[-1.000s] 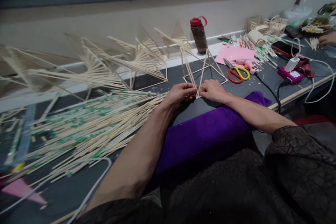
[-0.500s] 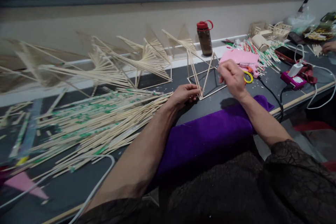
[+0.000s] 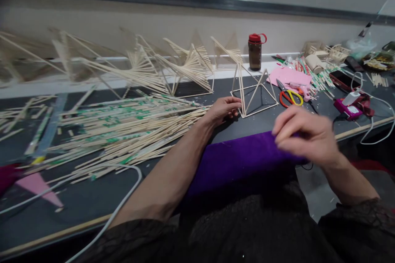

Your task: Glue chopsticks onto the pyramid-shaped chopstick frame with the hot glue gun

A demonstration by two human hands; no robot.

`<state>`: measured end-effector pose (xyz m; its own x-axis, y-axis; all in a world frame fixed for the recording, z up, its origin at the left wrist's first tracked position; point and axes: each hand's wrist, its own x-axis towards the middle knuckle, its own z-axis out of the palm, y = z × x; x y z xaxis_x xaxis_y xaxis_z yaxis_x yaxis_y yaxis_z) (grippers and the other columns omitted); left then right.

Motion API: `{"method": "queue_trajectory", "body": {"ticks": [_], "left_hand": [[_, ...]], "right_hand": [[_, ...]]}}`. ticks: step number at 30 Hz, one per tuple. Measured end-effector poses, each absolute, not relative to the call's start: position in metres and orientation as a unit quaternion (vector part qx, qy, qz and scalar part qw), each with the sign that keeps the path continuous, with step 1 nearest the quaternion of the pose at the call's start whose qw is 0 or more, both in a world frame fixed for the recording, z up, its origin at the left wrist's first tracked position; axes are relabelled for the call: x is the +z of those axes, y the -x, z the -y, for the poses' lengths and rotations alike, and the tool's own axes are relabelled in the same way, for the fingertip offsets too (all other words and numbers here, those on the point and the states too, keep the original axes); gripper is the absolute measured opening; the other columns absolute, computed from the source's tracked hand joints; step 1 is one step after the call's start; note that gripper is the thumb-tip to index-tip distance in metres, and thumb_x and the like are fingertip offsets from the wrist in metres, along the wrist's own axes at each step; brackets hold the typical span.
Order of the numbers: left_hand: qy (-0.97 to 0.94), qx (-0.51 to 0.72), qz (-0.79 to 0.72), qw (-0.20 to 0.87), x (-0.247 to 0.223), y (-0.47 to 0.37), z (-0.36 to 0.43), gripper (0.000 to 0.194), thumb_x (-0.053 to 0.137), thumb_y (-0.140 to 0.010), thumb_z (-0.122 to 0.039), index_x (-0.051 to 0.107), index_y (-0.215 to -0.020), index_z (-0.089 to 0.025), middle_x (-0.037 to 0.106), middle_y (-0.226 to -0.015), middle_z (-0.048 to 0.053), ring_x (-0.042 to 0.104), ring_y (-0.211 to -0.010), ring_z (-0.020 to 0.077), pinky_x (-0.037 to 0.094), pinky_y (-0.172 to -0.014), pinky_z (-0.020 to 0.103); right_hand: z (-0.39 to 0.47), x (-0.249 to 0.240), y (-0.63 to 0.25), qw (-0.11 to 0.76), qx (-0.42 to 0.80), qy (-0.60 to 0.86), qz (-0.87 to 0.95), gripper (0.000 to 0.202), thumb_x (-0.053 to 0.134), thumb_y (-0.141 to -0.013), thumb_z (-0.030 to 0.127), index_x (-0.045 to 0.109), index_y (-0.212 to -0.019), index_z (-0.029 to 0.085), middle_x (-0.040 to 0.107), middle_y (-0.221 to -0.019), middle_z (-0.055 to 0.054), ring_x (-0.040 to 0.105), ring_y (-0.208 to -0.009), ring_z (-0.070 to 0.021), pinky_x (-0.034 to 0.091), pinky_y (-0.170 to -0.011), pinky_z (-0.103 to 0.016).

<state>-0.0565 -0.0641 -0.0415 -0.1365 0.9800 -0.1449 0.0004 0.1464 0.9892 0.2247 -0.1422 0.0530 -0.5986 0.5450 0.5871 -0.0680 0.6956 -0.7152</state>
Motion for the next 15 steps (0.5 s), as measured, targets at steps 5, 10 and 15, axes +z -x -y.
{"method": "queue_trajectory", "body": {"ticks": [5,10,15], "left_hand": [[-0.437,0.509,-0.565,0.480,-0.039,0.053,0.063,0.013,0.073,-0.072,-0.013,0.066,-0.083,-0.014,0.061,-0.064,-0.003,0.048,-0.040,0.0041,0.028,-0.036,0.018],[-0.476,0.483,-0.556,0.482,-0.038,0.049,0.063,0.019,0.080,-0.066,-0.016,0.067,-0.079,-0.013,0.062,-0.064,-0.003,0.044,-0.038,0.0029,0.027,-0.036,0.017],[-0.473,0.479,-0.557,0.487,-0.037,0.051,0.063,0.012,0.074,-0.067,-0.011,0.068,-0.076,-0.013,0.065,-0.065,0.000,0.046,-0.040,0.0037,0.028,-0.037,0.017]], "right_hand": [[0.157,0.002,-0.209,0.020,0.468,-0.007,0.884,0.038,0.056,-0.098,0.036,0.064,-0.069,0.014,0.063,-0.071,-0.004,0.059,-0.064,-0.0094,0.045,-0.060,-0.020],[0.107,-0.002,-0.215,0.134,0.380,0.203,0.892,0.034,0.054,-0.097,0.041,0.068,-0.078,0.017,0.066,-0.076,-0.004,0.062,-0.068,-0.0134,0.047,-0.066,-0.026],[0.030,-0.016,-0.212,0.283,0.243,0.379,0.847,0.020,0.060,-0.086,0.035,0.069,-0.082,0.018,0.068,-0.073,-0.002,0.059,-0.058,-0.0149,0.045,-0.058,-0.028]]}}
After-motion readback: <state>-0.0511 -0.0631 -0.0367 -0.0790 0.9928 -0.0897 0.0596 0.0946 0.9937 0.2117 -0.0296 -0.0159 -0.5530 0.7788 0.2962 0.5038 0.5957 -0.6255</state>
